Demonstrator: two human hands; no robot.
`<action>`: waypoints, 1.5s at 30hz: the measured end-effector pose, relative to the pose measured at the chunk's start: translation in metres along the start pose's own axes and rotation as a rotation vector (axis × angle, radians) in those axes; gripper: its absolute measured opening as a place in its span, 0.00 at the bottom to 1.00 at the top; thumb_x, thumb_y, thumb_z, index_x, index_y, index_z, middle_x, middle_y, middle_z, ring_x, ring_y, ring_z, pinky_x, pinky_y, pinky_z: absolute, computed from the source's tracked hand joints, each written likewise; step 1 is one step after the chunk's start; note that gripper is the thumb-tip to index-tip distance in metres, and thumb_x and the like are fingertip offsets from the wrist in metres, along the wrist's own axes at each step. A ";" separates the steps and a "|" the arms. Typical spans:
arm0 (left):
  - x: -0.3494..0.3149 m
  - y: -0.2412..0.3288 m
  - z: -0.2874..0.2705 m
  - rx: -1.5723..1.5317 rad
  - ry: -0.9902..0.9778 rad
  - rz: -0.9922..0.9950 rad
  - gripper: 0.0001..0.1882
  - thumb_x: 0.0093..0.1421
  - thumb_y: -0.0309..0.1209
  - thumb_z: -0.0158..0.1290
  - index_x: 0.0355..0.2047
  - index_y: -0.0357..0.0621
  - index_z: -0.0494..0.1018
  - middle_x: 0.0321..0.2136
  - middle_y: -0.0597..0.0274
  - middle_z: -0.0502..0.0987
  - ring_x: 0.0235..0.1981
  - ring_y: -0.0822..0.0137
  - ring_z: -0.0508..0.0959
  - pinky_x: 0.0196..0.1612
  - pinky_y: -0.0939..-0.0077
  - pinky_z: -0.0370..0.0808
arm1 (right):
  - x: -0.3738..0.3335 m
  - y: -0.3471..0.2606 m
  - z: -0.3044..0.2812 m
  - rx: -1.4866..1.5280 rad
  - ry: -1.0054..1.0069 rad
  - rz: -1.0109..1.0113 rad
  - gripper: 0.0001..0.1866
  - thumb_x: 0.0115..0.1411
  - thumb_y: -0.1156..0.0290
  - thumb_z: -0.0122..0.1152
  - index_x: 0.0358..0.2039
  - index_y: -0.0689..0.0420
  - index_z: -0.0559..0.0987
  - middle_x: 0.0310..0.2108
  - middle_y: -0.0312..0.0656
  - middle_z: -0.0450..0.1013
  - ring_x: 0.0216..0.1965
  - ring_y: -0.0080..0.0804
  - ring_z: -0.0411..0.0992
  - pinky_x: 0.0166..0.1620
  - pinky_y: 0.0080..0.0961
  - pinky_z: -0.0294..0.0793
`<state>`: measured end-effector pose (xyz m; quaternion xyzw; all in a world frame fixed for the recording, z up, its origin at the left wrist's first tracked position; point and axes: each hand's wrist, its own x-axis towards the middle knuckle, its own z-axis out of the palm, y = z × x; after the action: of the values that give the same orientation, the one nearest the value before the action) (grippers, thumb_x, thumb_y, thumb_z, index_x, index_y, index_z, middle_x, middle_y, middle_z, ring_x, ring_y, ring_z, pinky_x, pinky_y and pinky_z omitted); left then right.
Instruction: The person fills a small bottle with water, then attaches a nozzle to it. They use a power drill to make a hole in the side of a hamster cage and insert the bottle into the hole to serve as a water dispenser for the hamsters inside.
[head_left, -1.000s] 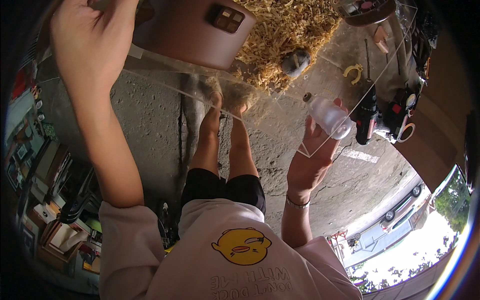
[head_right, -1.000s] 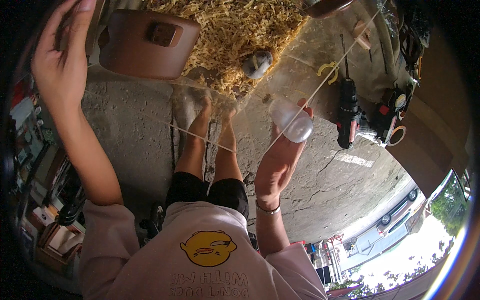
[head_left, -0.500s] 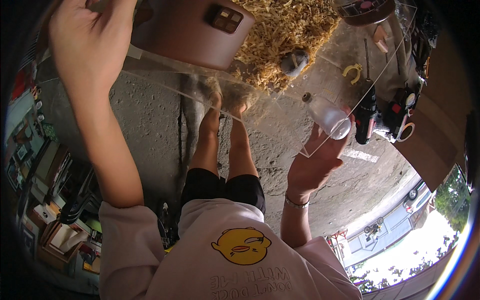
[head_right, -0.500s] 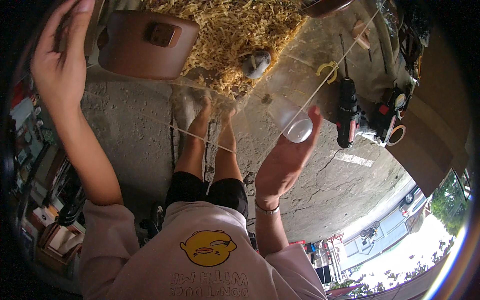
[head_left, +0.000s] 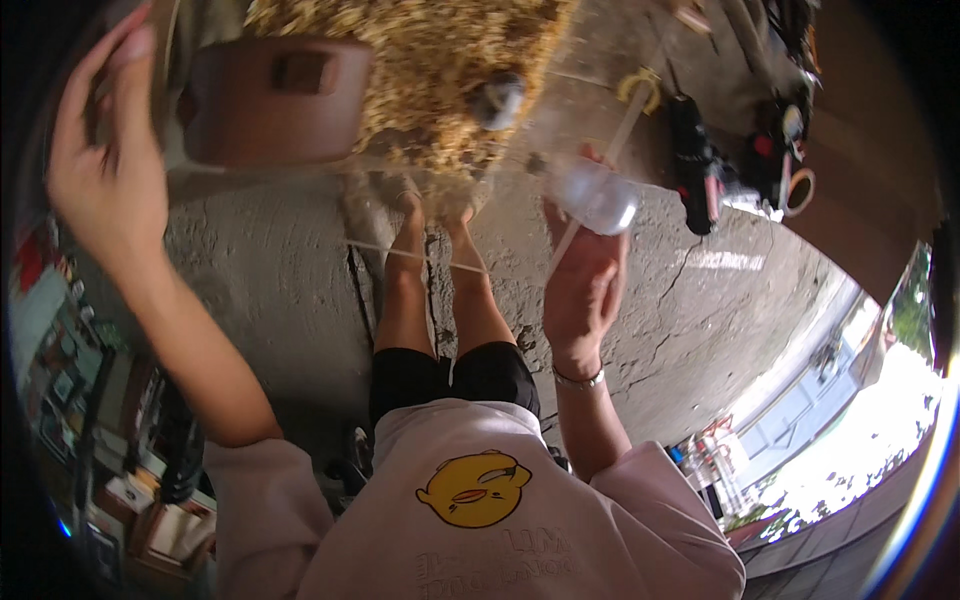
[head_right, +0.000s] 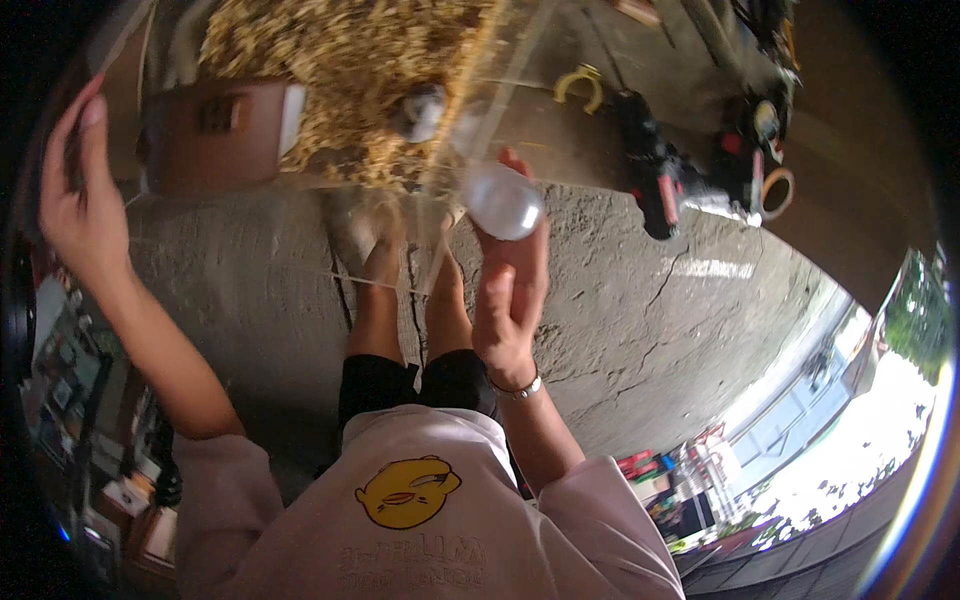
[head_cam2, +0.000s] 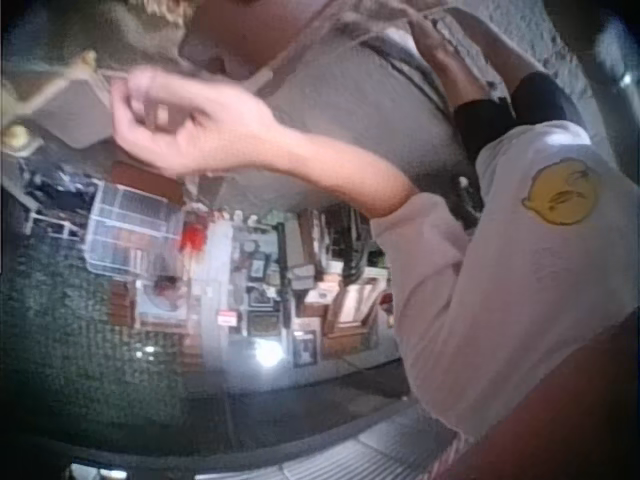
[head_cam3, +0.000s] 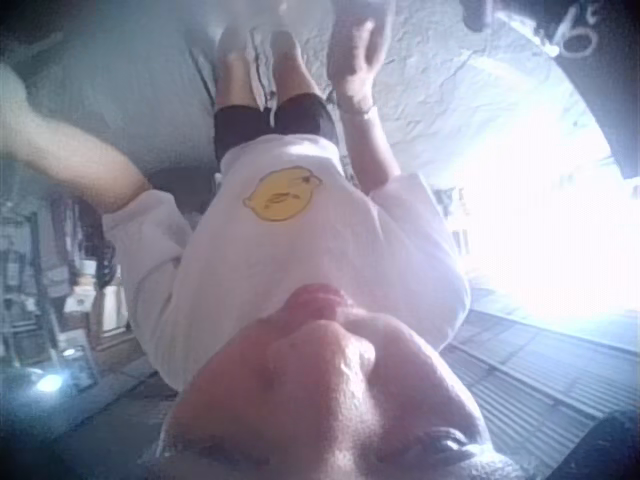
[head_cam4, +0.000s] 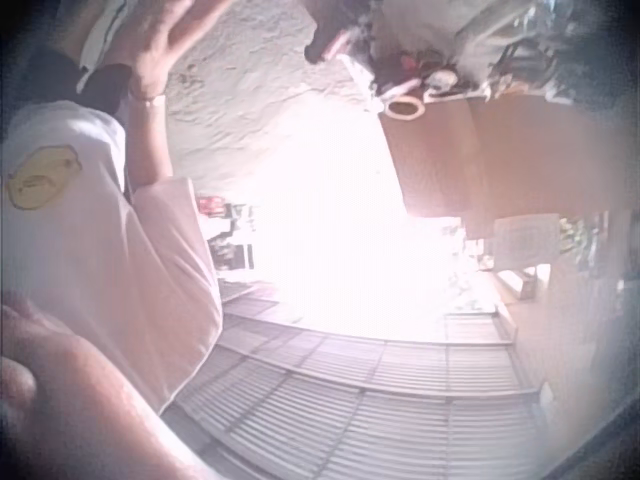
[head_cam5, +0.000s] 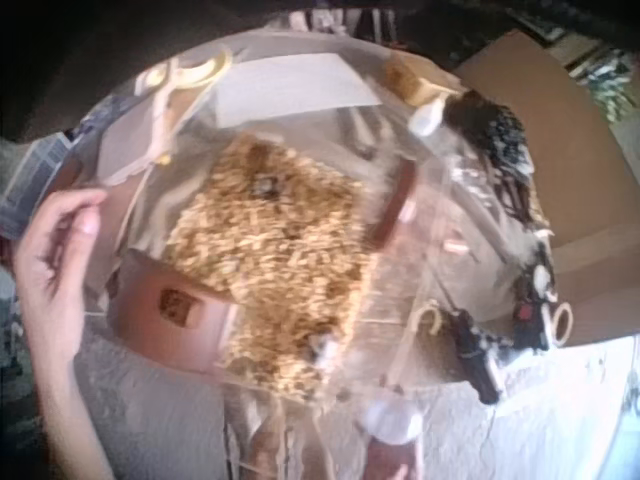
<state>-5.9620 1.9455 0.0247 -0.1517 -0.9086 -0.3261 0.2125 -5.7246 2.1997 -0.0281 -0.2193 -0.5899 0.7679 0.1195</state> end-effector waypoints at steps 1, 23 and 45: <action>0.002 -0.004 0.001 -0.073 0.018 0.067 0.09 0.67 0.30 0.61 0.43 0.39 0.84 0.41 0.62 0.85 0.43 0.74 0.82 0.50 0.78 0.76 | 0.002 -0.002 -0.001 0.023 -0.001 0.003 0.52 0.65 0.42 0.60 0.73 0.67 0.50 0.74 0.53 0.48 0.73 0.44 0.52 0.72 0.45 0.52; -0.036 0.107 0.084 -0.086 -0.952 0.632 0.05 0.54 0.20 0.60 0.31 0.32 0.76 0.32 0.53 0.74 0.39 0.53 0.77 0.42 0.60 0.74 | 0.027 0.007 -0.022 -0.513 0.057 -0.085 0.28 0.52 0.70 0.79 0.53 0.61 0.78 0.41 0.48 0.81 0.42 0.35 0.83 0.43 0.27 0.81; -0.040 0.116 0.084 0.000 -1.001 0.732 0.09 0.57 0.18 0.54 0.39 0.30 0.79 0.47 0.53 0.79 0.48 0.55 0.80 0.52 0.65 0.79 | 0.027 0.044 -0.020 -0.631 0.146 -0.340 0.28 0.49 0.73 0.79 0.49 0.63 0.77 0.45 0.49 0.82 0.43 0.43 0.83 0.44 0.33 0.83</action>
<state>-5.9032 2.0814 0.0082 -0.5880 -0.7871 -0.1212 -0.1414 -5.7354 2.2171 -0.0795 -0.1984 -0.8156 0.4998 0.2136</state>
